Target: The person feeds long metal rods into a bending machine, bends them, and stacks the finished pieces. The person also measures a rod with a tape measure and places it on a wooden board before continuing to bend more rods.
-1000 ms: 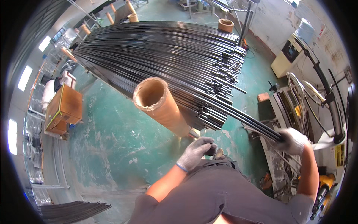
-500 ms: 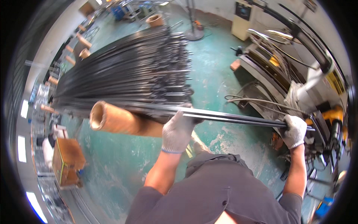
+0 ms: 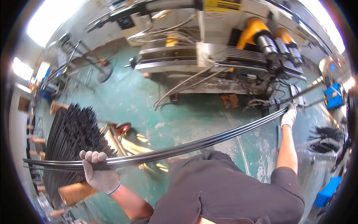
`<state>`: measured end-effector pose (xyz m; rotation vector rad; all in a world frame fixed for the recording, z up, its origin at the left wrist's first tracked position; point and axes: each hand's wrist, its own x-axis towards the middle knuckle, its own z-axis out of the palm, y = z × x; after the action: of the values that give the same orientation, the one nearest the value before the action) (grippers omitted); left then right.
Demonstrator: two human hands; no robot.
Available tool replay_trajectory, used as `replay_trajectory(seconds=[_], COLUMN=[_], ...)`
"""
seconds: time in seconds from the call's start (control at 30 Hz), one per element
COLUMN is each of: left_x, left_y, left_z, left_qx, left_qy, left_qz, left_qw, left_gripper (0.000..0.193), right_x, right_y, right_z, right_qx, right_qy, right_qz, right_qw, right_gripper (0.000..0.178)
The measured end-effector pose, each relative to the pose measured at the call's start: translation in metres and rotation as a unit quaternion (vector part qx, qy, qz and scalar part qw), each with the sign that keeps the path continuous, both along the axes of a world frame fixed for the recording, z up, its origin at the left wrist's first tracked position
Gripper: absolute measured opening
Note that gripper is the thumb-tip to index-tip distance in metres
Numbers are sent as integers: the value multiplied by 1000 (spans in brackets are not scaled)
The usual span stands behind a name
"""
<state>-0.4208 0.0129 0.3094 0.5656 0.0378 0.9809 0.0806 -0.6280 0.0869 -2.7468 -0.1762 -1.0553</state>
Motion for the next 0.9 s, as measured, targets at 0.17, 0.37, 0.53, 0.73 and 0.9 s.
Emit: replay_trajectory(seconds=[0.17,0.37,0.53,0.73,0.9], left_x=[156,267,310,354,399], left_y=[-93,-111,-38,40,56], left_z=[-20,-48,-35,-64,-105], left_qx=[-109,-70,-7,-13,-46], left_qy=[87,136,62,47,193], left_qz=[-81,-208,-219,-188,-149], left_qw=[987,966,974,981,969], left_gripper=[27,29,36,33,19], right_x=[-83,-76,-8,66,111], right_y=[93,158,118,109,127], right_z=[32,49,54,61,75], right_qx=[877,921,905,909,909], right_qy=[301,229,178,83,111], right_qz=[225,171,132,133,212], right_qw=[301,263,363,386,342], right_gripper=[46,16,14,16,39])
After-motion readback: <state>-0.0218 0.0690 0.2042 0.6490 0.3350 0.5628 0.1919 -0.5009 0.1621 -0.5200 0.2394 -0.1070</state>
